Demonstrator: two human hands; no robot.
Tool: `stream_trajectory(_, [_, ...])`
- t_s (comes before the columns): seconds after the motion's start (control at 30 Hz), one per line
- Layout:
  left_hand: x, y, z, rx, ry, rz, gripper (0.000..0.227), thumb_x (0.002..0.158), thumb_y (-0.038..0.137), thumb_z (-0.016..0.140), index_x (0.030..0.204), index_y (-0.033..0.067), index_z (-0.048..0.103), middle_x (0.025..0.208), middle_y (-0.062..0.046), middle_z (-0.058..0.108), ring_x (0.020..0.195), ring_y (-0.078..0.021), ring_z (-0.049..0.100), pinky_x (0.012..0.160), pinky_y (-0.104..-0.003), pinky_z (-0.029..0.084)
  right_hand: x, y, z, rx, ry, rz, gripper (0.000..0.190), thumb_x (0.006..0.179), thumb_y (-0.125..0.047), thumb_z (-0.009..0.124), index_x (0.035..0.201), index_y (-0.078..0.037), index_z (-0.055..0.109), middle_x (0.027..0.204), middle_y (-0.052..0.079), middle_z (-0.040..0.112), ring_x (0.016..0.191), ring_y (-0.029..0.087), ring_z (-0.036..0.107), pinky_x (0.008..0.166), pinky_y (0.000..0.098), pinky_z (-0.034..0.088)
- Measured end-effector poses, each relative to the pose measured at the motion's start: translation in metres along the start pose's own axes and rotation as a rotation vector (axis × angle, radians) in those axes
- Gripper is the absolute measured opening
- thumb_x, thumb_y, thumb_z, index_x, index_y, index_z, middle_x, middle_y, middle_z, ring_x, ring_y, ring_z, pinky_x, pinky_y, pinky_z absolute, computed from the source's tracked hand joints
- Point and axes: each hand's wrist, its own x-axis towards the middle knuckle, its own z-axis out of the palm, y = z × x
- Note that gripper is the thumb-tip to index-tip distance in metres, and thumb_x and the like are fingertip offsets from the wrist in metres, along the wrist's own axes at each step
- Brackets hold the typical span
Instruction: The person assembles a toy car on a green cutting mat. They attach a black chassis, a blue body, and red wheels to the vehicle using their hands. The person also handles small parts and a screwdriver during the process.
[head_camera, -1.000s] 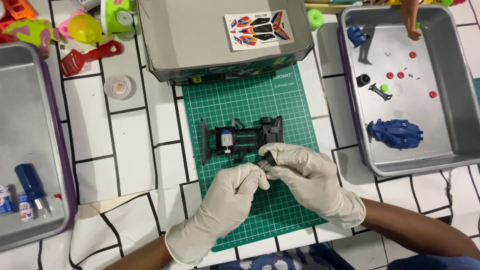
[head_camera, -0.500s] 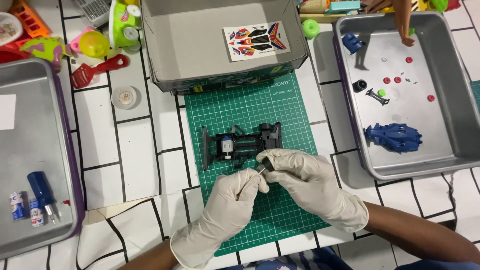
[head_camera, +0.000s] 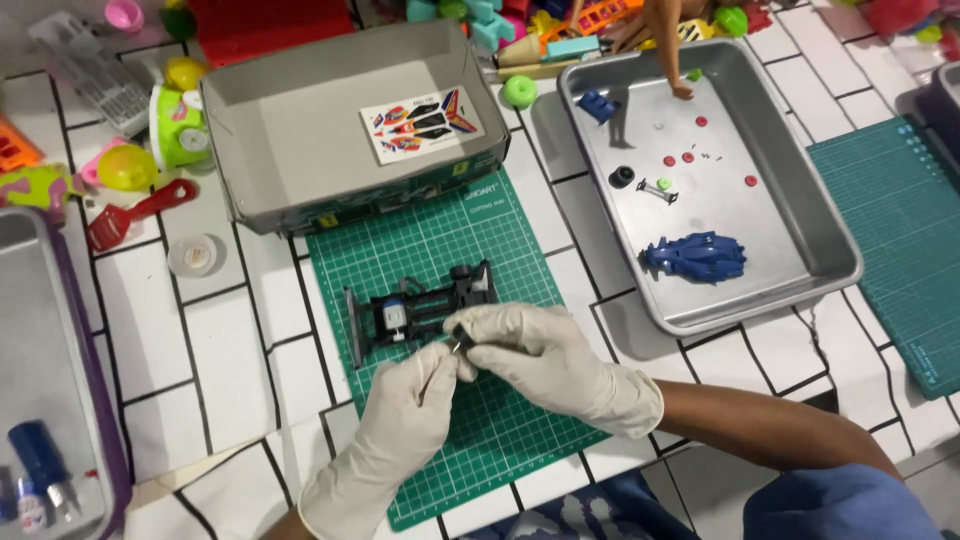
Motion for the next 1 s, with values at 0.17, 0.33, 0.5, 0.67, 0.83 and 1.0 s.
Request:
stream_trajectory(0.17, [-0.002,0.026,-0.012,0.061,0.111,-0.085,0.014,0.094,0.015,0.064,0.086,0.009,0.072,0.044,-0.007,0.057,0.041,-0.0155,0.048,0.046,-0.031,0.043,0.015,-0.025,0.009,-0.149,0.361,0.131,0.019,0.084,0.014,0.073,0.099,0.013,0.061,0.109,0.028,0.074,0.091,0.028,0.075,0.08,0.039,0.067])
stream_trajectory(0.33, [-0.008,0.036,-0.049,0.643,0.503,-0.1,0.02,0.094,0.03,0.075,0.109,0.0176,0.071,0.069,-0.009,0.072,0.067,-0.0264,0.072,0.064,-0.038,0.056,0.037,-0.028,-0.02,-0.219,0.514,0.127,0.031,0.091,0.005,0.073,0.12,0.005,0.062,0.109,0.019,0.074,0.098,0.022,0.075,0.083,0.0304,0.065])
stream_trajectory(0.5, [0.012,0.069,-0.042,0.783,0.143,-0.553,0.07,0.09,0.062,0.062,0.136,0.0097,0.056,0.117,-0.014,0.063,0.116,-0.0325,0.064,0.102,-0.049,0.05,0.041,-0.043,-0.013,-0.341,0.447,0.351,0.042,0.095,-0.001,0.067,0.135,-0.011,0.067,0.113,0.008,0.073,0.104,0.012,0.067,0.092,0.0269,0.058])
stream_trajectory(0.67, [0.028,0.033,-0.038,0.633,0.274,-0.43,0.061,0.08,0.048,0.08,0.127,0.0137,0.062,0.113,-0.007,0.06,0.116,-0.0276,0.063,0.108,-0.042,0.042,0.035,-0.03,-0.024,-0.324,0.502,0.329,0.037,0.097,-0.004,0.065,0.134,-0.011,0.068,0.112,0.007,0.072,0.104,0.011,0.063,0.092,0.0272,0.055])
stream_trajectory(0.83, [0.041,0.034,-0.045,0.254,0.262,-0.438,0.051,0.071,0.02,0.091,0.114,0.0234,0.063,0.102,0.009,0.073,0.101,-0.0101,0.069,0.096,-0.03,0.049,0.035,-0.024,-0.032,-0.232,0.538,0.31,0.033,0.098,-0.008,0.064,0.131,-0.008,0.068,0.107,0.011,0.071,0.099,0.016,0.068,0.087,0.0269,0.058])
stream_trajectory(1.0, [0.055,0.009,-0.048,-0.031,0.319,-0.46,0.059,0.061,0.011,0.096,0.109,0.0181,0.063,0.086,0.001,0.075,0.08,-0.0085,0.068,0.073,-0.02,0.054,0.031,-0.02,-0.032,-0.196,0.463,0.41,0.033,0.093,-0.007,0.071,0.126,-0.006,0.071,0.104,0.016,0.075,0.091,0.02,0.075,0.081,0.0298,0.062])
